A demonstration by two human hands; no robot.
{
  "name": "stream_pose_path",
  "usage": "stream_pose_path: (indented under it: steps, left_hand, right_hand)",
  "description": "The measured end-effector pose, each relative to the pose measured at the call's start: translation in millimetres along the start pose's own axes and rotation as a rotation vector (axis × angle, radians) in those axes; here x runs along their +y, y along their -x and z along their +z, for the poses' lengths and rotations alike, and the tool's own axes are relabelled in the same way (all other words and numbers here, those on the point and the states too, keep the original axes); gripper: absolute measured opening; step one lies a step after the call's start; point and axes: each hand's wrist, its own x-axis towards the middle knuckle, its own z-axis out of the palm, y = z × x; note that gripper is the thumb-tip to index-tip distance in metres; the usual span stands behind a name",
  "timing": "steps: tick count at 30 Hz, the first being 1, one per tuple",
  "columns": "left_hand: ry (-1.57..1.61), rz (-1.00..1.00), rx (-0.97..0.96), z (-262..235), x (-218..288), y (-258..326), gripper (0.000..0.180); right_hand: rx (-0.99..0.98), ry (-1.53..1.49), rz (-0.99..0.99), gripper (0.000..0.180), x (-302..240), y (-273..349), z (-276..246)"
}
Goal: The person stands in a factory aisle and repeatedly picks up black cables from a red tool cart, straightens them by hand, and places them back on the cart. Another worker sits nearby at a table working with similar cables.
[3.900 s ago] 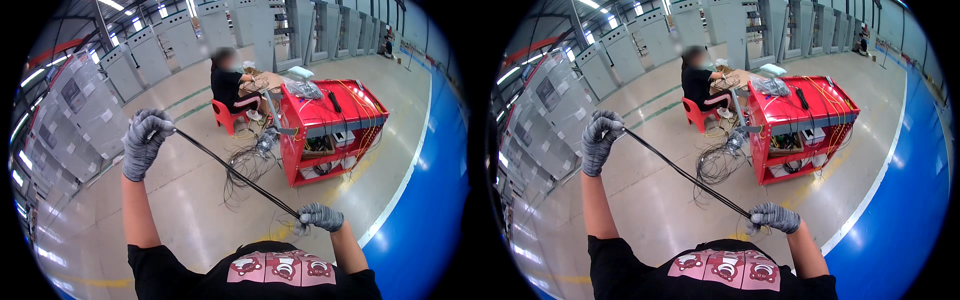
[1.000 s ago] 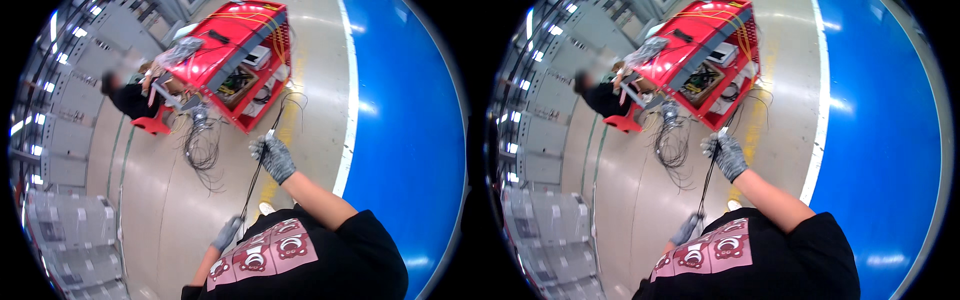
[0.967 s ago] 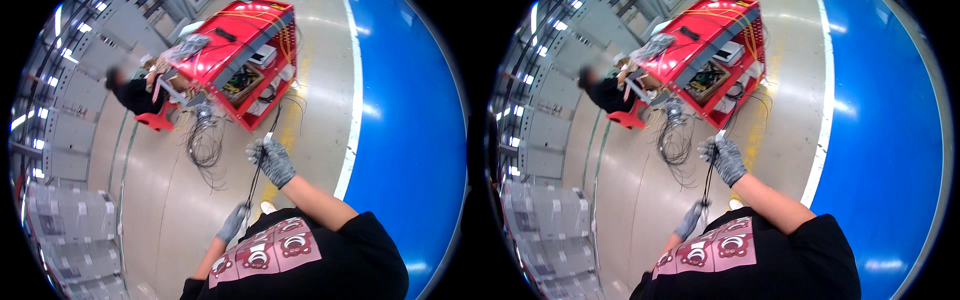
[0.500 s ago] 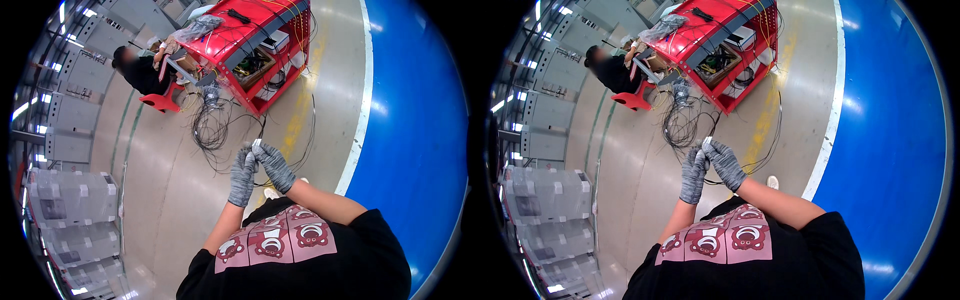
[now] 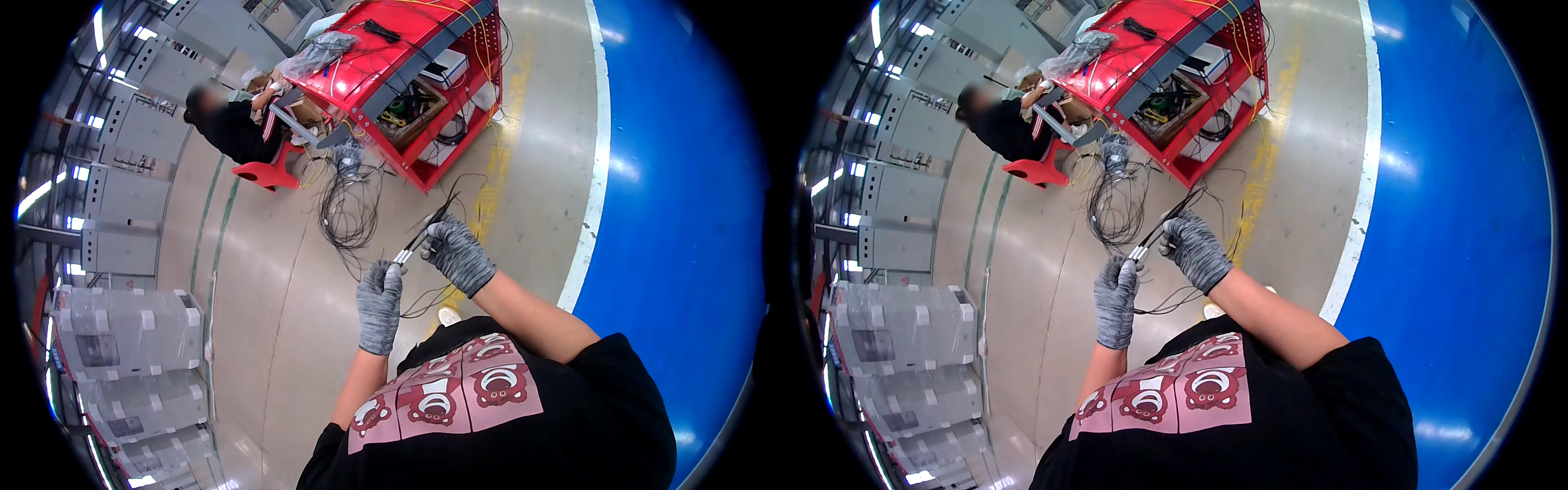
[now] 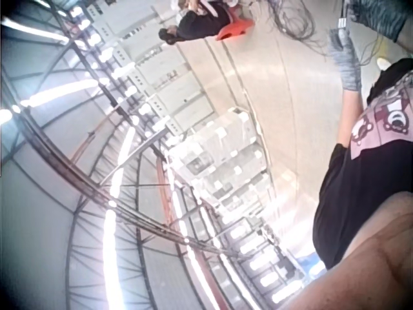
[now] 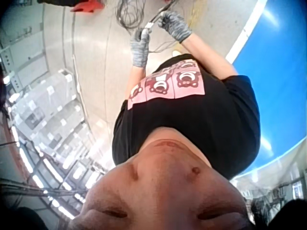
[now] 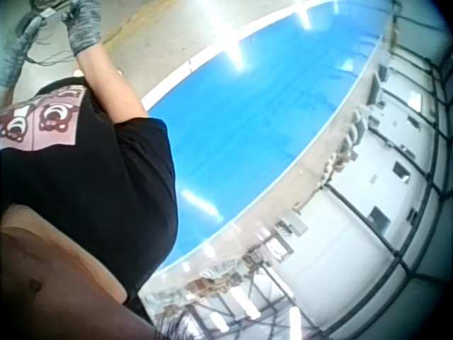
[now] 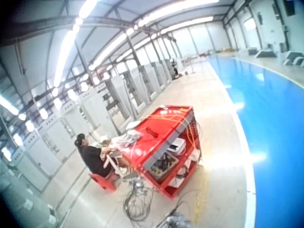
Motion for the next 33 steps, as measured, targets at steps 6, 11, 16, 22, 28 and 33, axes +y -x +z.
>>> stream_pose_path:
  steps: [6,11,16,22,28,33]
  left_hand:
    - [0.061,-0.068,0.044,-4,0,10,0.014]
    - [0.017,-0.097,0.085,-11,2,16,0.019]
    - [0.032,-0.084,0.111,-11,7,23,0.022]
    - [-0.044,-0.074,-0.006,7,2,23,0.022]
    - [0.022,-0.063,0.014,11,1,30,0.022]
    - [0.025,0.011,0.064,13,2,37,0.027]
  right_hand:
    - [-0.014,-0.256,0.035,0.002,-36,-8,-25]
    - [-0.039,-0.352,-0.138,0.008,-94,-19,-63]
    - [0.168,-0.278,-0.366,0.013,-121,-8,-77]
    - [-0.058,0.289,0.230,0.023,0,34,6]
    - [-0.065,0.578,0.170,0.022,7,36,5]
    - [-0.111,0.452,0.107,0.017,13,41,11]
